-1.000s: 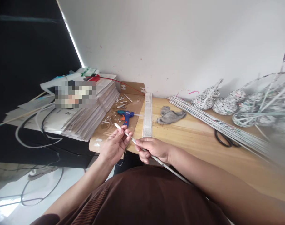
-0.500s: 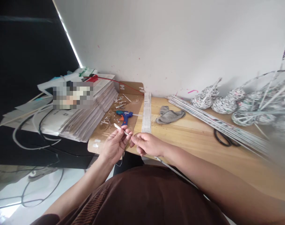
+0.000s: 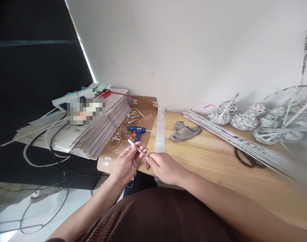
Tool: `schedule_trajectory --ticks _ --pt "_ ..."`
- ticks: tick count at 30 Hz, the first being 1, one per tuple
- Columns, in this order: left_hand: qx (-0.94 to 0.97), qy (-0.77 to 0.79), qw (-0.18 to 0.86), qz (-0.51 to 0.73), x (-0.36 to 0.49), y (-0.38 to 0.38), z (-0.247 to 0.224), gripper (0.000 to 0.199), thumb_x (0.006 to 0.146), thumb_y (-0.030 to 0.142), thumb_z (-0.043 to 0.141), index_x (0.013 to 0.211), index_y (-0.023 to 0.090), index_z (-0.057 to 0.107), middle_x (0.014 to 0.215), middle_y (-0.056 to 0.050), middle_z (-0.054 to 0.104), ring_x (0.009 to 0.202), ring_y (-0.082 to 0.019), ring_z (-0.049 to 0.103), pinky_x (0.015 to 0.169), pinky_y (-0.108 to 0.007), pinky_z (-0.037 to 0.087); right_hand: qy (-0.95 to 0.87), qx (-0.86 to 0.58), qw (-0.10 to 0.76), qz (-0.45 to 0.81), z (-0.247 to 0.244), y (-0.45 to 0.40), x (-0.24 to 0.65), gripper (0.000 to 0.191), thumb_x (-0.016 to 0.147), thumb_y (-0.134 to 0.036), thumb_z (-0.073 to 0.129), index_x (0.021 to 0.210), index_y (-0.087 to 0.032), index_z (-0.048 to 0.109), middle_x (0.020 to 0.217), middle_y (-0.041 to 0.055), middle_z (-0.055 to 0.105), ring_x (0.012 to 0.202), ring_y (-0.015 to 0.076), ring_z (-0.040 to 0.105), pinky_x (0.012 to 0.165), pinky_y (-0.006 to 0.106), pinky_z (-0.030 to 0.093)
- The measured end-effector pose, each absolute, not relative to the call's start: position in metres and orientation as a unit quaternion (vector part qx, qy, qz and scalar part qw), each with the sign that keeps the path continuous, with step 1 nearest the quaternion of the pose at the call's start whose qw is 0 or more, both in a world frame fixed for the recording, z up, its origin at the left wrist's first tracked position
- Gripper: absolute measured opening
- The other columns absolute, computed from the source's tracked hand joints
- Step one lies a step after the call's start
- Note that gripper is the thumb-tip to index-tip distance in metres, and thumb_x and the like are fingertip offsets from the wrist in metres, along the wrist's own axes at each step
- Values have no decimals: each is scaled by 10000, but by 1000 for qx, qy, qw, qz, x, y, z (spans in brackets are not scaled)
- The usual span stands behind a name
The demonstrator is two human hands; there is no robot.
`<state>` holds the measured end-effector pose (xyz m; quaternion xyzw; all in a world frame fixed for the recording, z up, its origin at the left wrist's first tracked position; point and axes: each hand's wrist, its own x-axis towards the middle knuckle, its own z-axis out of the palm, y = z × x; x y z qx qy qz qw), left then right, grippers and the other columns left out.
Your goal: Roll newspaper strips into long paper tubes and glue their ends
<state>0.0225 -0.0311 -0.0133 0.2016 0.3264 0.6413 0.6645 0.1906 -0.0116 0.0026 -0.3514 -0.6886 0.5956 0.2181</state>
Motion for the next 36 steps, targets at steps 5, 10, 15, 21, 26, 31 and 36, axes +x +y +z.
schedule_trajectory --ticks 5,10,15,21,26,31,36 --pt "193 325 669 639 24 -30 -10 158 817 200 670 934 96 685 817 -62 682 817 -141 693 737 -187 566 -489 -243 156 823 -7 -5 192 393 936 -523 419 802 -169 524 433 -87 360 405 106 439 490 246 389" --pt "194 328 665 643 25 -31 -7 144 814 208 673 919 110 678 830 -60 678 835 -146 692 730 -186 566 -458 -215 147 850 -9 3 196 382 923 -496 474 753 -159 533 439 -66 426 421 98 450 504 240 396" --pt "199 311 679 635 24 -32 -6 119 822 204 663 908 123 674 806 -42 668 817 -133 687 732 -186 565 -470 -208 120 850 -8 2 198 373 926 -503 442 771 -174 523 435 -71 404 427 118 479 506 251 397" --pt "157 356 633 669 21 -25 -11 114 867 180 598 909 109 677 824 -64 695 820 -147 701 760 -207 568 -777 -410 193 437 12 -12 200 298 925 -447 478 810 -183 554 627 0 552 564 118 479 559 245 305" --pt "145 366 628 671 23 -24 -15 119 878 169 579 913 110 677 845 -69 699 844 -156 703 785 -220 568 -816 -398 163 386 13 -5 202 258 952 -358 412 817 -182 545 584 -6 506 531 119 449 546 255 272" --pt "140 372 622 675 24 -25 -17 99 866 156 593 901 104 669 852 -72 693 852 -161 701 798 -235 570 -740 -381 125 541 5 5 201 341 966 -429 343 834 -178 532 590 -11 500 525 123 480 556 254 344" --pt "142 371 623 674 21 -25 -17 100 855 169 613 901 105 674 858 -71 692 862 -158 697 781 -217 570 -765 -389 202 471 3 -1 196 325 919 -464 465 767 -186 536 594 -13 462 569 125 441 587 263 329"
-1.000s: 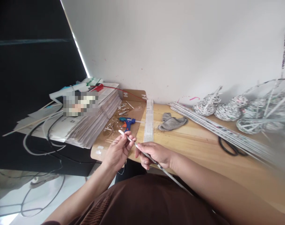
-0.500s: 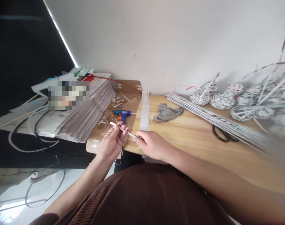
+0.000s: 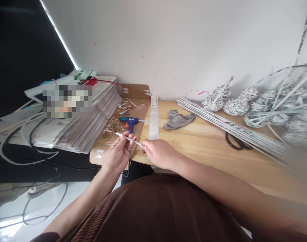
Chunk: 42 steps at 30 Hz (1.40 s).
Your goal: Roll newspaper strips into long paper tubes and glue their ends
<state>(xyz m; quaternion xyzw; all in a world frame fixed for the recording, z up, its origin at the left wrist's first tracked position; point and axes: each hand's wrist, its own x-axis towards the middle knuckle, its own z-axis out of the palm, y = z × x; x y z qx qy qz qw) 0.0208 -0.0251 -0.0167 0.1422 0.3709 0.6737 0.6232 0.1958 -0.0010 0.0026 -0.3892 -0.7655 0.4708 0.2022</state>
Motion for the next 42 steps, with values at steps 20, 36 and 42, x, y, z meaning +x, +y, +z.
schedule_trajectory --ticks 20,36,42 --pt "132 357 628 678 20 -27 -15 96 854 175 616 880 104 674 822 -68 696 818 -150 702 796 -232 571 -682 -367 210 597 0 -2 186 362 879 -533 519 751 -196 480 563 -48 403 519 106 417 544 247 341" --pt "127 350 636 676 18 -28 -15 124 870 163 588 911 85 676 818 -80 691 816 -155 703 754 -206 572 -622 -339 144 691 -2 2 181 376 900 -557 443 780 -201 468 504 -71 375 471 112 421 524 262 389" --pt "123 348 630 683 18 -26 -16 142 886 155 559 895 78 678 820 -82 694 815 -156 704 762 -208 573 -768 -380 186 480 2 -5 181 356 958 -455 372 778 -191 528 597 -20 494 572 121 488 607 262 385"
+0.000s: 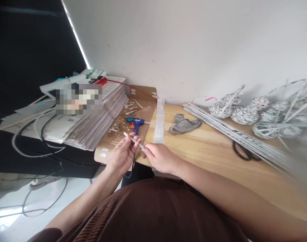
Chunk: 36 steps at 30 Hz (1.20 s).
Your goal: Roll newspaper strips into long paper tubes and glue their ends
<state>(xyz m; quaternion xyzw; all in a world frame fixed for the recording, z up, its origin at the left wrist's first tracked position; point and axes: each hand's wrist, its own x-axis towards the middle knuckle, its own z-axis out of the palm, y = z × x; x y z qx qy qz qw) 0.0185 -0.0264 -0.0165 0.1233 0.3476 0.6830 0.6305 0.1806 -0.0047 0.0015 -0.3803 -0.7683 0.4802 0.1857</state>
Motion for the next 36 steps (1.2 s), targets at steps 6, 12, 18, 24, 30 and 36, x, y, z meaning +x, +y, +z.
schedule_trajectory --ticks 6,12,18,24,30,36 --pt "115 356 638 672 19 -27 -17 138 890 163 556 905 88 670 835 -80 693 810 -150 704 741 -201 573 -704 -373 162 583 -2 -1 179 356 930 -506 414 823 -186 530 593 -24 506 544 122 521 569 256 428" --pt "151 345 649 661 19 -29 -16 131 863 134 590 966 103 664 880 -73 692 847 -140 696 741 -182 562 -667 -366 193 620 -3 -1 176 394 944 -509 397 792 -177 546 493 -50 450 443 96 445 500 238 398" --pt "165 344 656 651 18 -31 -16 187 827 94 621 1005 114 674 884 -67 697 854 -138 696 737 -173 557 -491 -271 149 814 -11 5 180 380 909 -528 474 800 -170 536 441 -90 365 397 82 392 474 237 401" --pt "180 342 652 653 17 -32 -16 187 810 91 639 990 114 682 873 -66 702 838 -139 698 763 -192 562 -656 -379 224 613 -4 1 178 395 872 -555 529 800 -169 577 579 -24 538 525 97 505 547 232 412" --pt "178 338 657 650 16 -32 -16 202 791 83 657 989 110 689 872 -70 706 821 -139 699 719 -175 567 -528 -305 151 778 -3 3 177 394 898 -564 464 797 -186 513 453 -90 362 404 88 391 484 248 403" --pt "171 341 658 650 15 -32 -16 190 797 82 648 980 112 690 877 -67 702 840 -149 701 735 -187 571 -648 -358 196 643 -3 1 177 409 886 -564 497 783 -172 552 524 -48 467 475 86 445 508 225 394"
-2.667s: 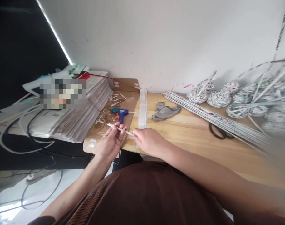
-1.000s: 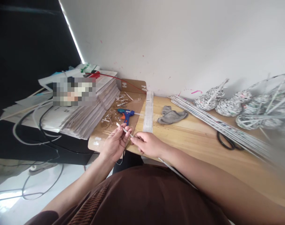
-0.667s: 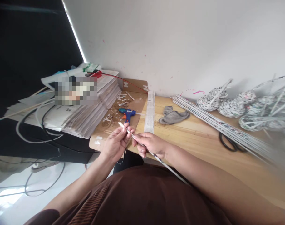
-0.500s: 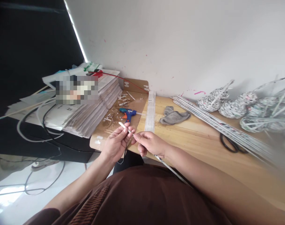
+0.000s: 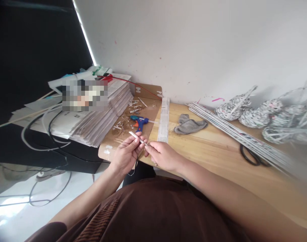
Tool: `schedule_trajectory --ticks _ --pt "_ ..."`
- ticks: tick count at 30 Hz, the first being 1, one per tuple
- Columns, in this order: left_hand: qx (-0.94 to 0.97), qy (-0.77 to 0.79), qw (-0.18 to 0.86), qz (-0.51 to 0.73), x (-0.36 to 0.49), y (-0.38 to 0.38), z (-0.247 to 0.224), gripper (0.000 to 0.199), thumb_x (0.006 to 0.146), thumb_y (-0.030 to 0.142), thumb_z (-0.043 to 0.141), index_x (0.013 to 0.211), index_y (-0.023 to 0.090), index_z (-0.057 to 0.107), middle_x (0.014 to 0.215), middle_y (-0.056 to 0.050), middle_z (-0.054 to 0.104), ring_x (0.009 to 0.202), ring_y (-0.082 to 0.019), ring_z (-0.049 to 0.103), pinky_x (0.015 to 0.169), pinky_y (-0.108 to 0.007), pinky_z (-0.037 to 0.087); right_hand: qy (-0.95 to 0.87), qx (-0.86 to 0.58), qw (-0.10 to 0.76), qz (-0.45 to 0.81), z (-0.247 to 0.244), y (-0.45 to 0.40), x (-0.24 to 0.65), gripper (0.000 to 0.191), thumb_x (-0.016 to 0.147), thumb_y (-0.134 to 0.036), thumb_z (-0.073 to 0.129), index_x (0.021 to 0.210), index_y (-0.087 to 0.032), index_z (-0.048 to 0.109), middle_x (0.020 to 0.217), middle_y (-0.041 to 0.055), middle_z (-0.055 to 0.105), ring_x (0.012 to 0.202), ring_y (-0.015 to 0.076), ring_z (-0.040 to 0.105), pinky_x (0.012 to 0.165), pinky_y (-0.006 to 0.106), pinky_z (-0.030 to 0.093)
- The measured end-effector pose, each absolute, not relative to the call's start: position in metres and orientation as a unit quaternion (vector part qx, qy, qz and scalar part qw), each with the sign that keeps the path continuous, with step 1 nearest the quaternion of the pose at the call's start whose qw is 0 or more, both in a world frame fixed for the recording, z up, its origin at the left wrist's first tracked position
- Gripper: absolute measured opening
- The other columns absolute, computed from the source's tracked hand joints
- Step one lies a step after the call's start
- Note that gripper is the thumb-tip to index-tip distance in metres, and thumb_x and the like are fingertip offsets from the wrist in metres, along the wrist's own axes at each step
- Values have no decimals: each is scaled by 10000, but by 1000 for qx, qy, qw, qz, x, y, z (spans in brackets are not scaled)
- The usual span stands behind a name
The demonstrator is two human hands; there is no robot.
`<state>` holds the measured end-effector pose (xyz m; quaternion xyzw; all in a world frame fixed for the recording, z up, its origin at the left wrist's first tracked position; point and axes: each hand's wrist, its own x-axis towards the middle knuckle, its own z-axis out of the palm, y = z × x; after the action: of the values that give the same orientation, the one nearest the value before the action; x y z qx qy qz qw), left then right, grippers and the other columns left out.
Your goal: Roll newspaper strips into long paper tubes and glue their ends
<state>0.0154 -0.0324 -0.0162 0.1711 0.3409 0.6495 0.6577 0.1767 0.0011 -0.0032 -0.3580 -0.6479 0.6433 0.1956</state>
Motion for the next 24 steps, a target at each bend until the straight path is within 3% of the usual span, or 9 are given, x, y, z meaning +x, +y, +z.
schedule_trajectory --ticks 4,8,10,15,19,21,24 --pt "164 340 670 639 16 -33 -14 180 809 89 637 979 115 688 876 -65 700 848 -154 702 730 -189 573 -546 -295 137 772 -4 3 177 425 902 -583 436 794 -178 506 444 -95 347 395 87 390 485 254 421" --pt "154 346 656 653 15 -33 -14 168 812 87 633 970 112 685 857 -63 697 828 -138 700 741 -184 565 -666 -367 194 620 0 -1 177 399 863 -573 527 817 -176 547 587 -25 538 529 104 500 545 238 416" --pt "154 348 652 655 14 -33 -14 170 808 95 642 971 107 684 854 -67 696 825 -136 699 742 -182 561 -693 -381 214 574 0 -2 176 383 874 -553 525 789 -180 555 587 -23 537 530 99 481 543 233 400" --pt "157 351 660 646 14 -32 -17 197 792 104 665 988 107 683 879 -74 697 845 -146 697 766 -200 556 -543 -315 144 765 -4 1 176 420 900 -575 449 839 -170 542 465 -77 398 410 96 417 484 255 412" --pt "147 352 651 657 13 -31 -19 187 793 91 659 978 102 685 863 -75 702 840 -139 698 777 -195 551 -657 -378 195 622 -4 -1 176 396 870 -562 526 819 -171 566 570 -25 535 507 99 484 533 237 399" --pt "147 352 648 659 13 -31 -19 184 794 86 653 974 102 688 859 -73 704 835 -139 698 766 -190 553 -688 -385 207 579 -4 -2 176 394 880 -554 513 784 -175 560 566 -29 525 506 93 469 532 233 382" --pt "154 350 650 657 13 -31 -18 197 787 72 654 977 106 692 866 -70 707 839 -139 699 765 -188 555 -602 -344 179 698 -5 -2 176 403 889 -564 484 775 -179 524 477 -77 395 424 83 396 490 232 370"
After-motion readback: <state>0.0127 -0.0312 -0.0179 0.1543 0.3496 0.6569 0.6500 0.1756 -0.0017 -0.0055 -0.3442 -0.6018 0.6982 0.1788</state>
